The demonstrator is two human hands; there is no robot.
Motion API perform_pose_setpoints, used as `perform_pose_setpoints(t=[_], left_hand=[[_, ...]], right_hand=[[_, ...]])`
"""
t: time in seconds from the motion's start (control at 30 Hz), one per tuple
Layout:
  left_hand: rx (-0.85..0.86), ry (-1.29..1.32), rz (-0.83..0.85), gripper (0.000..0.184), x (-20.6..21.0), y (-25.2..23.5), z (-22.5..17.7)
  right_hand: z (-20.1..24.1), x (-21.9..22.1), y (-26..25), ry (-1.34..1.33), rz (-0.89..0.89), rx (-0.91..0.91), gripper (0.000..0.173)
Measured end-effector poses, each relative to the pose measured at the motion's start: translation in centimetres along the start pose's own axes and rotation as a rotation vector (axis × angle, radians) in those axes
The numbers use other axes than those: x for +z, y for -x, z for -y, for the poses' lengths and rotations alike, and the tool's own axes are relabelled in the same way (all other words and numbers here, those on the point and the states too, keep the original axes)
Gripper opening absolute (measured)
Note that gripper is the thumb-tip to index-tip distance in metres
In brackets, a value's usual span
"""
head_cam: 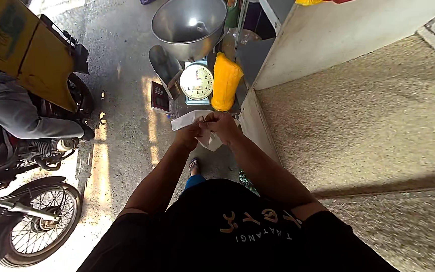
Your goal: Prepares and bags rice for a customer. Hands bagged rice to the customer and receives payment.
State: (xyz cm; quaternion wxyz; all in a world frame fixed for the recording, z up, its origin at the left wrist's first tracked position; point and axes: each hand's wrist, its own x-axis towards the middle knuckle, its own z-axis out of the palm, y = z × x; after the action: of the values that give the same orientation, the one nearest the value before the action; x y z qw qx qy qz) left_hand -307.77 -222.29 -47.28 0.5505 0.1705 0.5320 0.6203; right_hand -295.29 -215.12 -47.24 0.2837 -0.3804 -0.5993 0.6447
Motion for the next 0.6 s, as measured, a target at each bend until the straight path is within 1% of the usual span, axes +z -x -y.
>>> perform_pose_setpoints(t=[0.07, 0.1, 0.17, 0.2, 0.23, 0.27, 0.3, 0.33, 0.37, 0.4, 0.43, 0.47, 0.5, 0.53, 0.6], left_hand=[[0.035, 0.003, -0.031, 0.015, -2.2, -0.7, -1.0], [0.063, -0.051, -0.078, 0.017, -3.5, -1.3, -1.5], [0.199, -0.324, -0.2, 0.021, -6.7, -2.8, -2.0], [0.263, -0.47, -0.268, 0.02, -8.2, -3.4, -2.3], [0.297, -0.566, -0.319, 0.019, -9.4, -3.8, -2.7], [0.312, -0.603, -0.337, 0.018, -10.2, -4.3, -3.0], [0.307, -0.601, -0.324, 0.017, -10.5, -4.8, -3.4], [0.292, -0.585, -0.282, 0.017, -10.6, -5.5, -3.7], [0.272, -0.572, -0.221, 0.015, -10.4, -6.3, -3.9], [0.24, -0.566, -0.149, 0.014, -10.1, -7.1, -4.1], [0.204, -0.581, -0.091, 0.013, -9.8, -8.0, -4.4], [0.171, -0.609, -0.043, 0.012, -9.7, -9.2, -4.8], [0.142, -0.663, -0.004, 0.013, -9.9, -10.7, -5.4], [0.112, -0.746, 0.038, 0.017, -10.4, -12.4, -6.4], [0.049, -0.935, 0.181, 0.026, -12.0, -15.8, -8.0]], right_hand=[[0.6, -0.8, -1.3, 0.123, -0.049, -0.015, 0.017], [0.8, -1.4, -1.8, 0.231, -0.125, -0.022, 0.017], [0.7, -3.3, -3.0, 0.472, -0.328, -0.054, 0.018], [0.2, -4.0, -3.6, 0.575, -0.408, -0.065, 0.018], [-0.4, -4.2, -4.1, 0.657, -0.444, -0.091, 0.021], [-1.2, -3.8, -4.5, 0.715, -0.427, -0.161, 0.027], [-2.0, -2.7, -4.8, 0.768, -0.353, -0.264, 0.037], [-2.6, -1.3, -5.3, 0.821, -0.246, -0.392, 0.047], [-3.1, 0.4, -6.0, 0.866, -0.139, -0.51, 0.052], [-3.8, 2.0, -7.0, 0.899, -0.057, -0.627, 0.051], [-4.5, 3.4, -8.1, 0.903, 0.0, -0.711, 0.04], [-4.9, 4.4, -9.3, 0.875, 0.029, -0.736, 0.03], [-5.1, 5.1, -10.5, 0.828, 0.026, -0.695, 0.024], [-4.9, 5.6, -11.6, 0.77, -0.005, -0.602, 0.022], [-4.3, 5.8, -13.2, 0.655, -0.105, -0.34, 0.025]])
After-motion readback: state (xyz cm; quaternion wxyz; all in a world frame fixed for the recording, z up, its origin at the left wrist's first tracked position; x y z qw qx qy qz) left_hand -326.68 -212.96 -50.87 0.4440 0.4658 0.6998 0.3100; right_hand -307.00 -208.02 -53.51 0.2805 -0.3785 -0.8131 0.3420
